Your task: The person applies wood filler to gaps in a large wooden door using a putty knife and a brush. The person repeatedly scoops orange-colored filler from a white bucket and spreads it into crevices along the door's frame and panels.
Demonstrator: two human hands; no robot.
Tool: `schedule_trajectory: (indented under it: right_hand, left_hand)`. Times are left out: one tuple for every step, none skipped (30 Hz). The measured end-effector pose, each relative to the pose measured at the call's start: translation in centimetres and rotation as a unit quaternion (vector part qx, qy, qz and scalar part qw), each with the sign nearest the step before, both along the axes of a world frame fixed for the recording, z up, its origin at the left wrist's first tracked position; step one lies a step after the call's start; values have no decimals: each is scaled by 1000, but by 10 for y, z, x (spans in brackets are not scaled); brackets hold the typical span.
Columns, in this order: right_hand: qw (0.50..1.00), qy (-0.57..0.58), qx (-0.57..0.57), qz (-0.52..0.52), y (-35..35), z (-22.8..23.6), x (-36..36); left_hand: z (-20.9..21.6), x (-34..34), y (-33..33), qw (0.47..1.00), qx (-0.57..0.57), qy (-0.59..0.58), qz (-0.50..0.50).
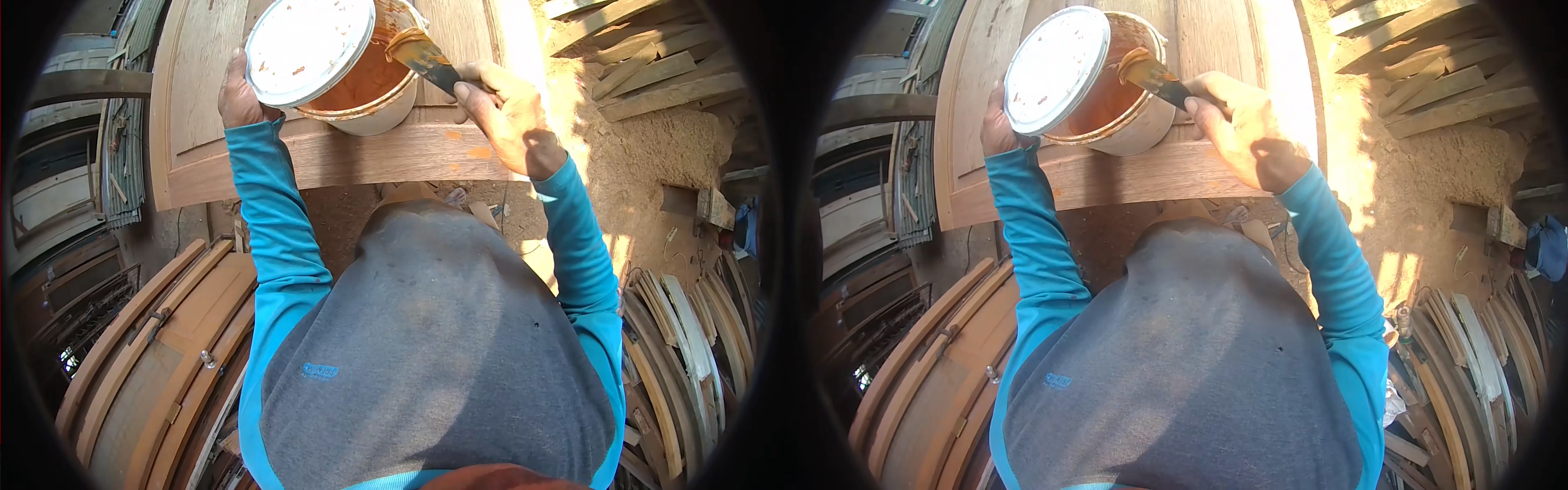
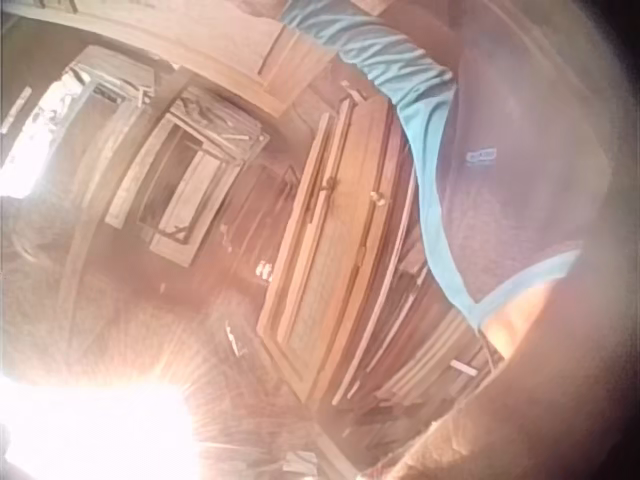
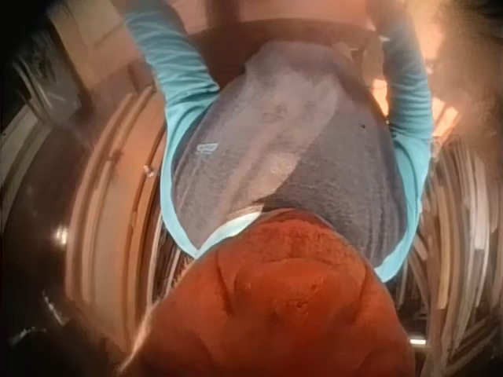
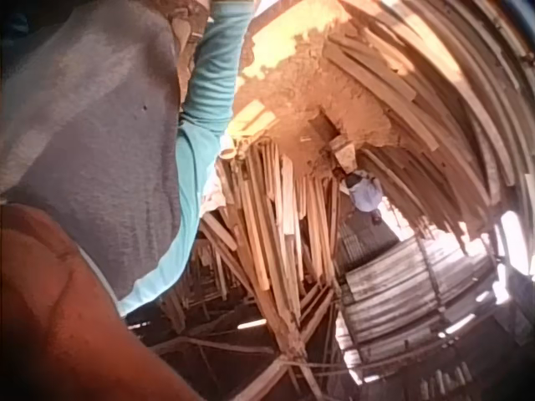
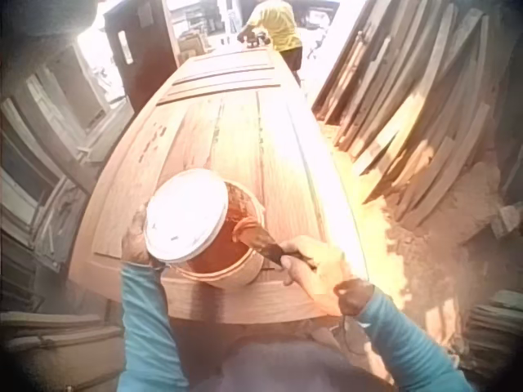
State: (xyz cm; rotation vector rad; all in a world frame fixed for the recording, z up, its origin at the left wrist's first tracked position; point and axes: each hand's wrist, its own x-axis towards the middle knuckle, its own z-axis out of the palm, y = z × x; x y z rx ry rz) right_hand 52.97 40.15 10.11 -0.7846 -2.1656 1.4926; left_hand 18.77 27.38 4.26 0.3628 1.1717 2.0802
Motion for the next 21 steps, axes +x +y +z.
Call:
schedule_trajectory:
  right_hand:
    - [991,20,-131,-9,3,-5,8]
    - [984,63,-169,-5,7,-7,17]
    - [974,100,-204,-12,10,-12,31]
    - [961,137,-239,-20,14,-16,45]
    - [956,155,-244,-41,16,-20,60]
    - [959,139,-244,-51,21,-23,76]
    - [960,123,-243,-60,27,-24,93]
    - [962,109,-241,-72,30,-25,109]
    - [965,95,-224,-94,31,-27,122]
    - [969,55,-221,-93,34,-30,136]
    - [971,16,-218,-93,38,-35,150]
    - [972,-24,-214,-95,40,-38,163]
    - [973,-59,-198,-101,39,-44,172]
    - [976,-65,-191,-84,38,-54,181]
    - [978,-72,-182,-70,34,-69,190]
    - [980,-79,-174,-56,32,-82,199]
    - [984,-131,-120,-29,31,-87,198]
    - [987,-157,-36,7,30,-88,199]
    - [981,-181,49,43,27,-88,198]
    - [967,-203,134,75,25,-85,195]
    - [953,-180,224,94,26,-101,199]
  left_hand:
    - [-1,-2,2,1000,-5,-10,-11]
    - [3,-1,-5,1000,-11,-16,-10]
    - [3,0,-6,999,-32,18,-8]
    - [6,0,-5,997,-53,53,-7]
    - [9,2,-3,993,-73,88,-5]
    - [11,5,-3,989,-85,124,5]
    - [13,8,-1,982,-97,159,14]
    - [15,8,1,974,-107,197,21]
    - [18,-1,-1,971,-125,204,14]
    - [16,-2,-4,964,-137,228,11]
    - [21,5,-3,956,-149,252,7]
    - [26,12,-2,948,-160,274,1]
    - [30,21,-1,910,-215,354,0]
    - [39,30,2,857,-261,443,10]
    - [44,38,7,795,-302,526,17]
    - [44,43,10,723,-338,602,22]
    - [42,39,11,653,-337,677,42]
    - [39,38,12,633,-334,697,42]
    - [37,37,12,613,-331,716,41]
    - [38,38,12,593,-326,735,39]
    - [41,43,14,596,-332,729,48]
